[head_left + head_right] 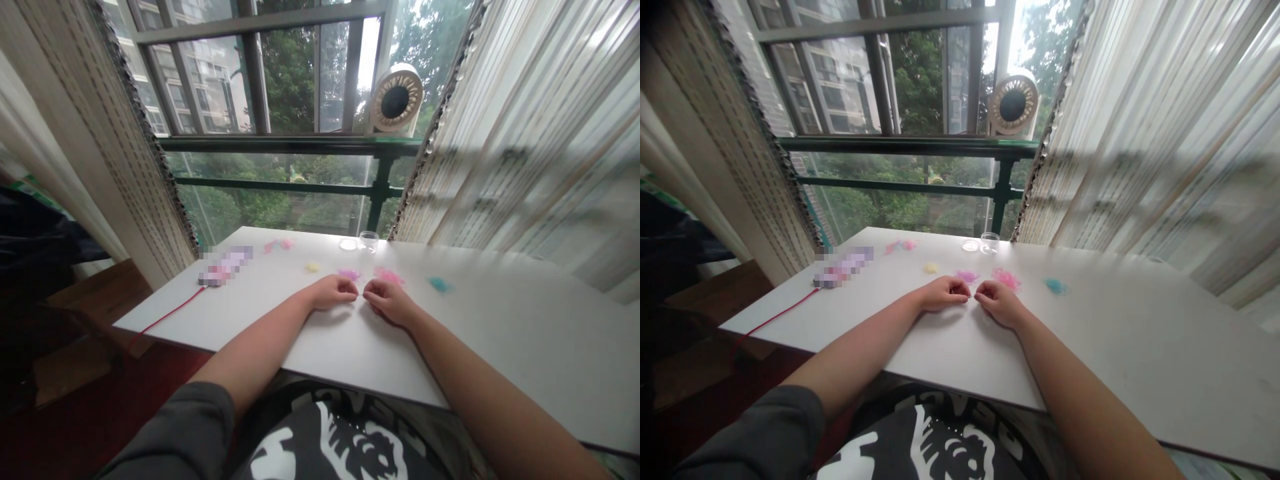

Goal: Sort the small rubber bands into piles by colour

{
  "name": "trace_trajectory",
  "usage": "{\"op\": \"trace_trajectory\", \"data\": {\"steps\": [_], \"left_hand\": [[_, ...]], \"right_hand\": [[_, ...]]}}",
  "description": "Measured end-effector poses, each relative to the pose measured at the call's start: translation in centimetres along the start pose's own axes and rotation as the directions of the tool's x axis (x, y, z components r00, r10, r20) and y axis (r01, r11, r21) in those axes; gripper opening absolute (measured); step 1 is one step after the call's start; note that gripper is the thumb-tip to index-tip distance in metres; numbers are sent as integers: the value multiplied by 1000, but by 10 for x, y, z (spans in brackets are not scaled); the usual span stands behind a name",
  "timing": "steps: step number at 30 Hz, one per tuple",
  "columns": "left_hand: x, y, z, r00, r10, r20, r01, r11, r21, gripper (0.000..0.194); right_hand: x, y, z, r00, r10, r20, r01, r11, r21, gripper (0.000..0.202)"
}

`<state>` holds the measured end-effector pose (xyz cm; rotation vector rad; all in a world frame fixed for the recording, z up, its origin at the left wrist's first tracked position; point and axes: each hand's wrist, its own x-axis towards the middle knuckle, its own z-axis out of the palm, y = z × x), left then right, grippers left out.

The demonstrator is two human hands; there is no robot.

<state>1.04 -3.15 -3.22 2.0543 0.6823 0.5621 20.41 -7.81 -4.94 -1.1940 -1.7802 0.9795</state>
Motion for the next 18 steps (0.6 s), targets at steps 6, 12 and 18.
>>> {"op": "trace_trajectory", "data": {"steps": [6, 12, 18], "left_hand": [[0, 1, 1, 1000, -28, -8, 27, 1000, -11, 22], [1, 1, 0, 999, -34, -17, 34, 999, -9, 19], [1, 1, 0, 999, -35, -16, 35, 999, 19, 18]], "right_hand": [[0, -1, 0, 1000, -3, 7, 3, 1000, 6, 18], [1, 0, 1, 1000, -8, -2, 8, 999, 31, 16], [2, 0, 1, 1000, -6, -13, 7, 998, 65, 14]]}}
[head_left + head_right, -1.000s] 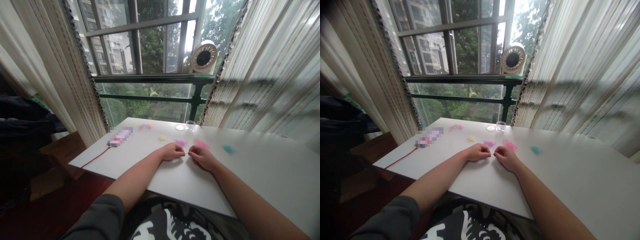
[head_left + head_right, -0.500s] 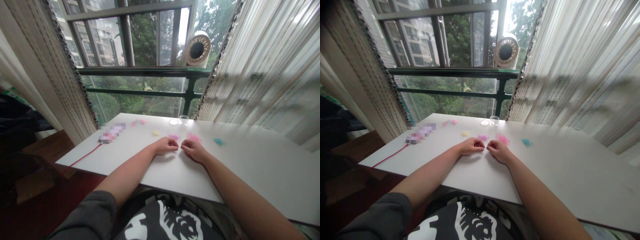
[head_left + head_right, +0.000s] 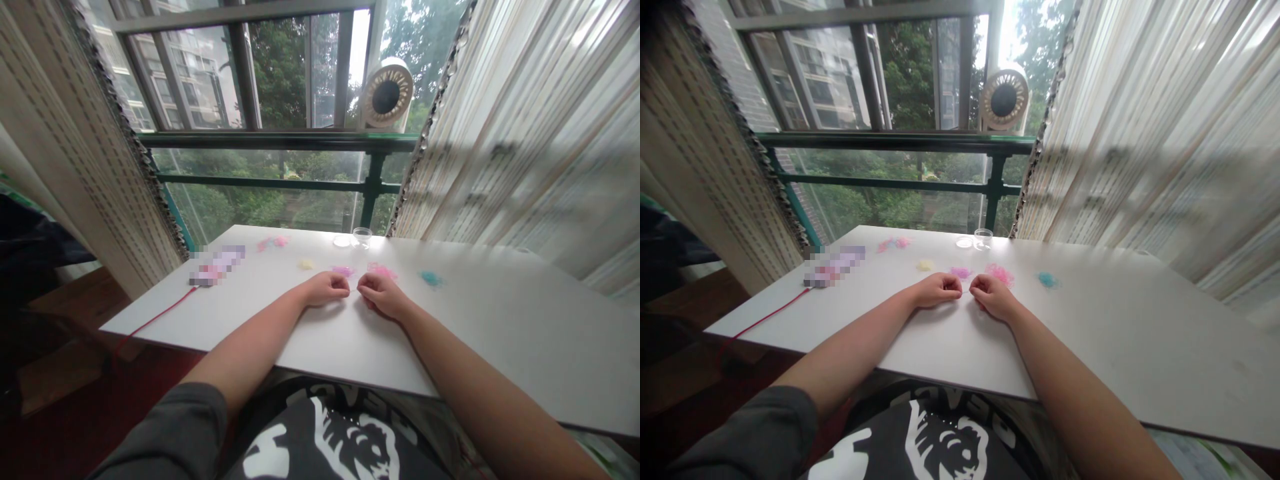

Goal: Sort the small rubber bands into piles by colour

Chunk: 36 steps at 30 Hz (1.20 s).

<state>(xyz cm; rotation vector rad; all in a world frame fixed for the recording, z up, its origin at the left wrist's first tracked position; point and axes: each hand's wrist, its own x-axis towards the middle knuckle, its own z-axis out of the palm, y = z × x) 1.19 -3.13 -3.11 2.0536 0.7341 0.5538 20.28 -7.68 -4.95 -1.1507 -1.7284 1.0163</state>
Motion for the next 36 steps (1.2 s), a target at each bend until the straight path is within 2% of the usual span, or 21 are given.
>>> {"op": "trace_trajectory", "data": {"steps": [25, 36], "left_hand": [[0, -1, -1, 999, 35, 3, -35, 998, 46, 21], [-1, 2, -1, 1000, 0, 4, 0, 1000, 3, 20]], "right_hand": [[-3, -7, -1, 997, -3, 82, 8, 999, -52, 23], [-1, -5, 0, 999, 18, 42, -16, 999, -42, 24]]}}
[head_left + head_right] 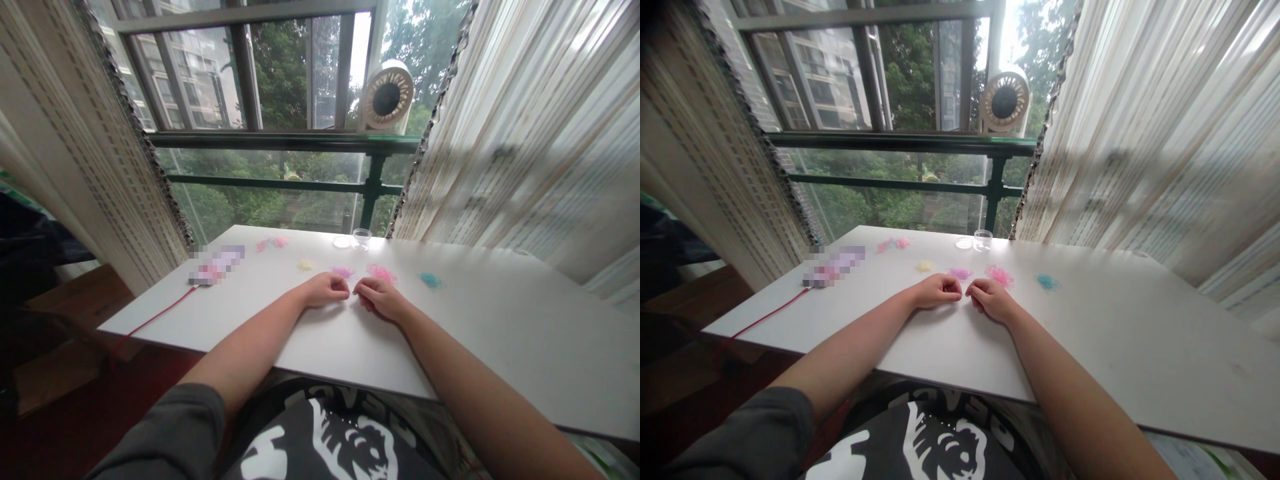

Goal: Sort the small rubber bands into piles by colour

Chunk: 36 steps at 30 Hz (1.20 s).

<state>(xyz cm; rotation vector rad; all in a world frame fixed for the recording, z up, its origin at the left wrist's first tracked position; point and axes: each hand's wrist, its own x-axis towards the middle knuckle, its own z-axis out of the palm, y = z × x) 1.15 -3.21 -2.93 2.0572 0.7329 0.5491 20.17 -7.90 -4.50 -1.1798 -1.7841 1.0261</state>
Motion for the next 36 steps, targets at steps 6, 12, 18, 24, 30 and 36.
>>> {"op": "trace_trajectory", "data": {"steps": [6, 12, 18, 24, 30, 36], "left_hand": [[-1, 1, -1, 1000, -4, 17, 4, 1000, -30, 21], [-1, 0, -1, 1000, -9, 20, 10, 999, -43, 21], [0, 0, 0, 1000, -6, 19, 7, 999, -32, 20], [-1, 0, 0, 1000, -12, 19, 13, 999, -34, 21], [0, -1, 1, 1000, 6, 17, -5, 997, -72, 18], [-1, 1, 0, 1000, 11, 7, -11, 999, -36, 15]], "right_hand": [[-1, 0, 0, 1000, -6, 20, 6, 1000, -18, 21], [-3, -1, -1, 999, -9, 37, 10, 999, -40, 19], [-3, -2, -1, 998, -19, 64, 23, 998, -52, 18], [-1, 2, -1, 999, -16, 29, 19, 995, -103, 11], [-1, 1, -1, 1000, -11, 17, 13, 993, -117, 9], [0, 2, 0, 1000, -18, 1, 18, 990, -138, 8]]}}
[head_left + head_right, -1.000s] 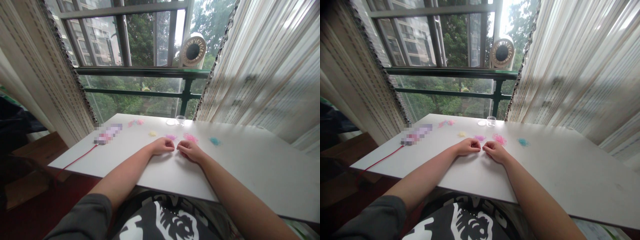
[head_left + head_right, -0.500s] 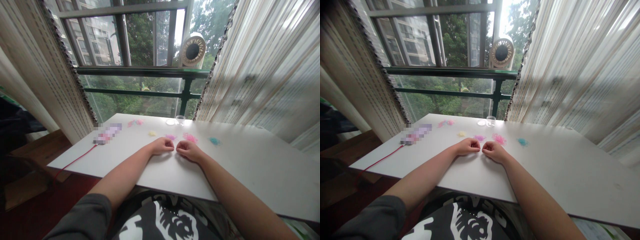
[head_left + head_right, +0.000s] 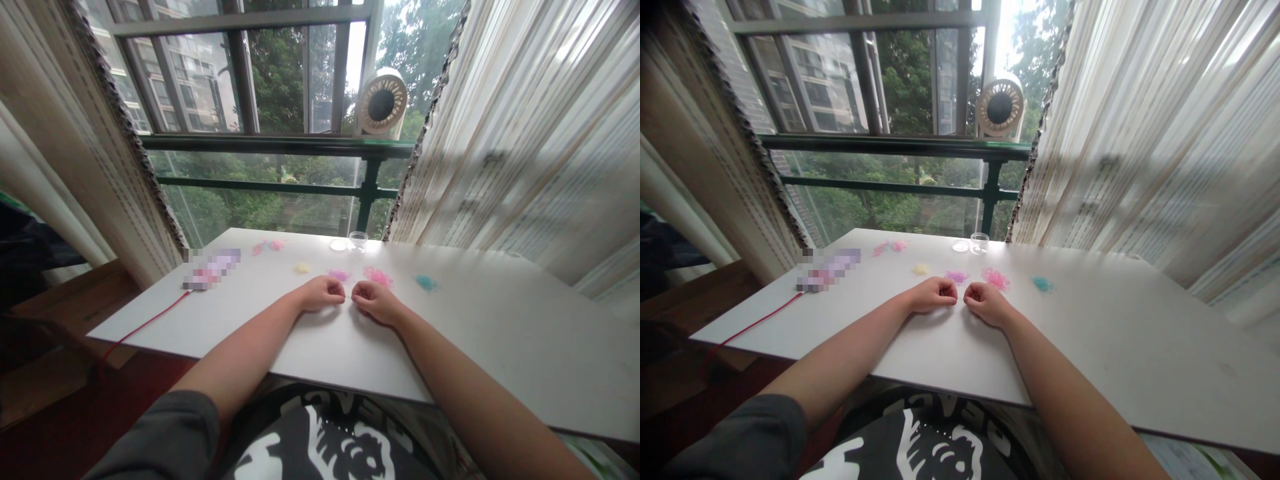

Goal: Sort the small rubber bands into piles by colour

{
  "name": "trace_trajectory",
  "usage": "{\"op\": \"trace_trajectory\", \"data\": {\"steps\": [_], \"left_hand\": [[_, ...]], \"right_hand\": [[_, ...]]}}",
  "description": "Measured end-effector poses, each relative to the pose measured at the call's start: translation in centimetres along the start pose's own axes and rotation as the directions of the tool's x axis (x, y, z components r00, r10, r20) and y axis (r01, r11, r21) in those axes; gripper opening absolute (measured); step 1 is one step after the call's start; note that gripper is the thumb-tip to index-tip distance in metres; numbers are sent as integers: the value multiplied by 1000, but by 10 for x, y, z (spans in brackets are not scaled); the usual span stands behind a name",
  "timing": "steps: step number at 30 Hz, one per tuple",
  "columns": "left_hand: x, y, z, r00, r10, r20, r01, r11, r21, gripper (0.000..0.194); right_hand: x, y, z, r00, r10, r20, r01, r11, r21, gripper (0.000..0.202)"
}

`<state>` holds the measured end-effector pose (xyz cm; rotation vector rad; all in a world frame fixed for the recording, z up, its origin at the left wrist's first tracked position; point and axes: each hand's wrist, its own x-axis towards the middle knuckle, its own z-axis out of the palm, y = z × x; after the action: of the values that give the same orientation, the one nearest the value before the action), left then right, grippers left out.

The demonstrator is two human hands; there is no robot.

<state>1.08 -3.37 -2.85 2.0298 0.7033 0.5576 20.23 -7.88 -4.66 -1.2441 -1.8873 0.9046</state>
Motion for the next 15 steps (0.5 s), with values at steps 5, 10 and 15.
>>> {"op": "trace_trajectory", "data": {"steps": [5, 10, 15], "left_hand": [[0, 0, 0, 1000, 2, -5, -2, 1000, 13, 18], [1, -3, 3, 999, 16, -33, -16, 1000, 19, 24], [2, -9, 4, 1000, 21, -5, -21, 997, 70, 19]], "right_hand": [[0, 0, 0, 1000, 10, -6, -11, 1000, -18, 8], [-2, -1, 0, 1000, 5, 3, -5, 999, -38, 10], [-3, 0, 0, 999, -36, -3, 36, 997, -66, 12]]}}
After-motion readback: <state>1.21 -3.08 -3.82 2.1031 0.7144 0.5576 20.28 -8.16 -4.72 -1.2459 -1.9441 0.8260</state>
